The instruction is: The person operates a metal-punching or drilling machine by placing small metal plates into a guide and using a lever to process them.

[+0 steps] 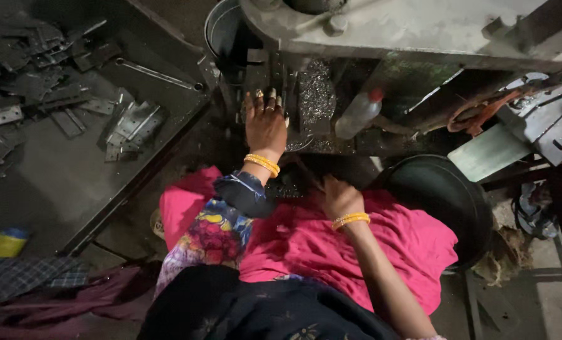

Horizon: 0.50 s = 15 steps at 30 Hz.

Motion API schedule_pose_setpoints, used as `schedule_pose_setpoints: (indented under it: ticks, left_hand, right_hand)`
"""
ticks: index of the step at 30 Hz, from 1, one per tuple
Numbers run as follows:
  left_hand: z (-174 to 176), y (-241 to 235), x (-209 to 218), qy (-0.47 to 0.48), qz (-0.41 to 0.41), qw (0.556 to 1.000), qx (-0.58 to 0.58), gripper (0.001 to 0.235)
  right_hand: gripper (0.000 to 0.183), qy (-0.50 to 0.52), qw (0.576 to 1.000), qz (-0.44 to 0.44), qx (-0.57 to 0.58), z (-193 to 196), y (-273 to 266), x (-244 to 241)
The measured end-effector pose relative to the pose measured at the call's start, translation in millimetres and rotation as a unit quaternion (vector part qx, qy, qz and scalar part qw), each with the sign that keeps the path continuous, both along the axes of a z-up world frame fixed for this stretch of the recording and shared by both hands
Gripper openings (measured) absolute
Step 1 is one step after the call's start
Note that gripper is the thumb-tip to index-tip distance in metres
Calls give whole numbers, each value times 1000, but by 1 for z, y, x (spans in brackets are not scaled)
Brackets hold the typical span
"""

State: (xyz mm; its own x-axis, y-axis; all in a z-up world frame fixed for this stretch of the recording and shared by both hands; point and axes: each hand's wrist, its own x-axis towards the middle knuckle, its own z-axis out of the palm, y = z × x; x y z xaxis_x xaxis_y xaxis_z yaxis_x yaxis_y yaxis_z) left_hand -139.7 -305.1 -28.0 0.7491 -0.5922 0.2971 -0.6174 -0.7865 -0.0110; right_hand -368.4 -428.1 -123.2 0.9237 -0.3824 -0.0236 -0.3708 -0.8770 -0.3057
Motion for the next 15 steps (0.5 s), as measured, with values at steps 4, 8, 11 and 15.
schedule_pose_setpoints:
  ticks: [4,8,11,15]
  left_hand:
    - [-3,-6,-1,-46,-1,999,-2,57]
    - [-9,7,3,-62,-27,997,-48,50]
    - [-8,-5,16,-84,-25,995,-54,45]
    - [-4,-14,18,-124,1,992,-24,41]
  right_hand:
    - [32,-116,984,-24,130,-78,24,-35]
    - [26,-17,998,-57,31,-68,25,-25]
    - [31,-10,1000,-7,1,-8,-2,4]
    - [24,-87,994,53,-23,-25,-12,8]
